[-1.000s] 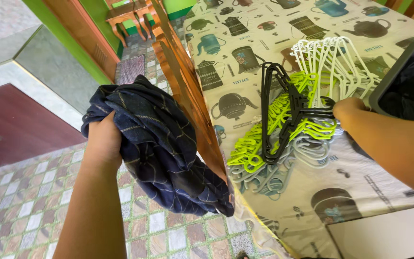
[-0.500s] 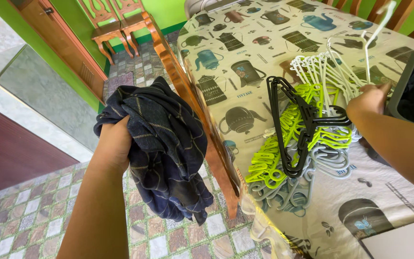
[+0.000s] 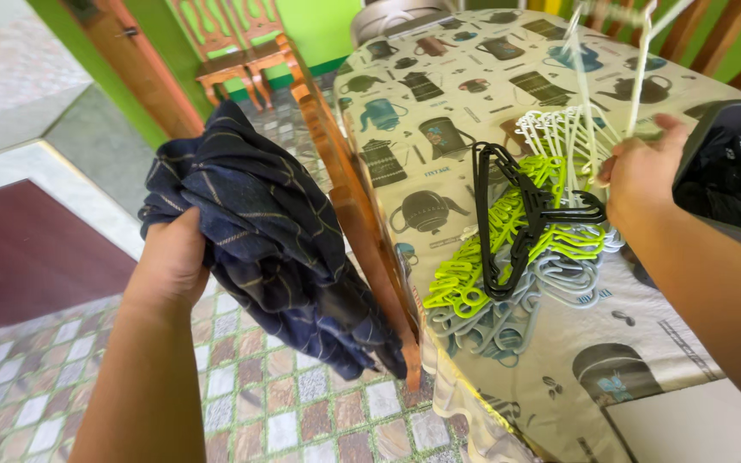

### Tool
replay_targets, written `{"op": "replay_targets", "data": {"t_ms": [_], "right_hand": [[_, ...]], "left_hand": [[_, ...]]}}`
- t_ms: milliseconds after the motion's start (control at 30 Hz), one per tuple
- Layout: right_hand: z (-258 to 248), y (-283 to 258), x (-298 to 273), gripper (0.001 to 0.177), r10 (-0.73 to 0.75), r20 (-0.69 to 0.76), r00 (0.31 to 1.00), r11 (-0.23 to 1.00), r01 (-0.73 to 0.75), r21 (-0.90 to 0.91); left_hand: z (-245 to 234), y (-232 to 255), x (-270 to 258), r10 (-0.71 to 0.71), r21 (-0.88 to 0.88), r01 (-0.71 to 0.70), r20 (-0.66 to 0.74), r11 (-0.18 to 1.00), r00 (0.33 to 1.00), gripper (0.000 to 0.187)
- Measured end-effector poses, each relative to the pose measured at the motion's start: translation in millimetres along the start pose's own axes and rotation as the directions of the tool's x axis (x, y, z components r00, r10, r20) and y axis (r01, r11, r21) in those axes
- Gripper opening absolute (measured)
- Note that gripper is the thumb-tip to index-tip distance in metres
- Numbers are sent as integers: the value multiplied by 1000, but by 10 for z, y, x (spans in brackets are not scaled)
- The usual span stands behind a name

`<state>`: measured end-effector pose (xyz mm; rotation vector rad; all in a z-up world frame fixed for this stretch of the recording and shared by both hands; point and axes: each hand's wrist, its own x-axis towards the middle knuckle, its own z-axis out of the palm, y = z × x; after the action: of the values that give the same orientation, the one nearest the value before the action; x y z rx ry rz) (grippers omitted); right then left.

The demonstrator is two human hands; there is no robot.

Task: The person takes clothes from a basket on a table, places each item on a hanger, and hangs them on a metal drying rack. The person handles a brown top, a black shirt, a black jacket, and a blue checkered garment.

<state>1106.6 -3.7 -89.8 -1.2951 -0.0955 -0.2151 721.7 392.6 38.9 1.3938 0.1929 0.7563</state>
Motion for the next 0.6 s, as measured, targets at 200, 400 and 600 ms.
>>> {"op": "replay_targets", "data": {"t_ms": [200,400,600], "right_hand": [[-68,-848,-1116,15,-136,515,846,960,-16,280],[158,-903,-2482,48,80,878,471,993,-111,-31],[779,-548,-3840,18,157,987,35,978,-145,-151]], "left_hand": [[381,861,-876,74,39,-72,-47,997,996,27],[664,1493,-1889,42,-25,-40,88,999,995,32],[531,1540,-2839,-66,-106,59,-59,993,996,35]]}}
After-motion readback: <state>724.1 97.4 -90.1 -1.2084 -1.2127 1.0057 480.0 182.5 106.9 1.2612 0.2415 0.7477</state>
